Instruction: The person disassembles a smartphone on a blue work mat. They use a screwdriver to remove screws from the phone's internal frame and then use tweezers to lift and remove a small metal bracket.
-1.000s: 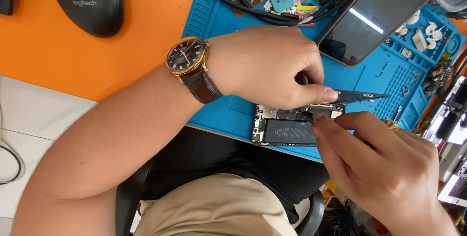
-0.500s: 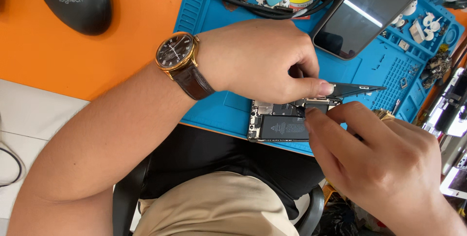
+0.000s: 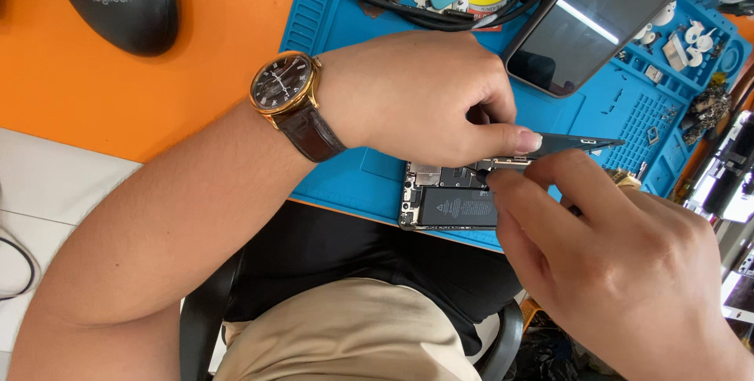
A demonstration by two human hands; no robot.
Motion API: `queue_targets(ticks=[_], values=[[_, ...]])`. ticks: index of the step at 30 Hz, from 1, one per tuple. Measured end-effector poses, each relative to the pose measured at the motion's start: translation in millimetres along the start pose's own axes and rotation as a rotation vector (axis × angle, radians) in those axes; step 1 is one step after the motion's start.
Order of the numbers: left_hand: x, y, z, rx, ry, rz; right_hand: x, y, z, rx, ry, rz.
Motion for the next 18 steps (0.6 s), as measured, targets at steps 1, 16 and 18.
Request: queue_targets(ticks=[1, 16, 18], values=[[-0.2, 0.2, -1.3, -0.014, 0.035, -0.016, 2.4, 2.6, -0.9, -0.064, -0.02, -0.01], [-0.5, -0.3, -5.8, -0.016, 0.091, -0.014, 4.0, -1.2, -9.0, -0.051, -0.097, -0.137], [-0.9, -0.5, -6.5, -0.006, 0.094, -0.007, 3.3, -2.7, -7.9, -0.065, -0.095, -0.148]])
Point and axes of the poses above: each hand's wrist, its own x-axis towards the middle knuckle, its own y-axis out of the back of the hand, z = x × y, the point moved 9 cm from there along x, towards the middle knuckle, and after that the axes turned 6 degrees about -z, right-handed, at the moved point
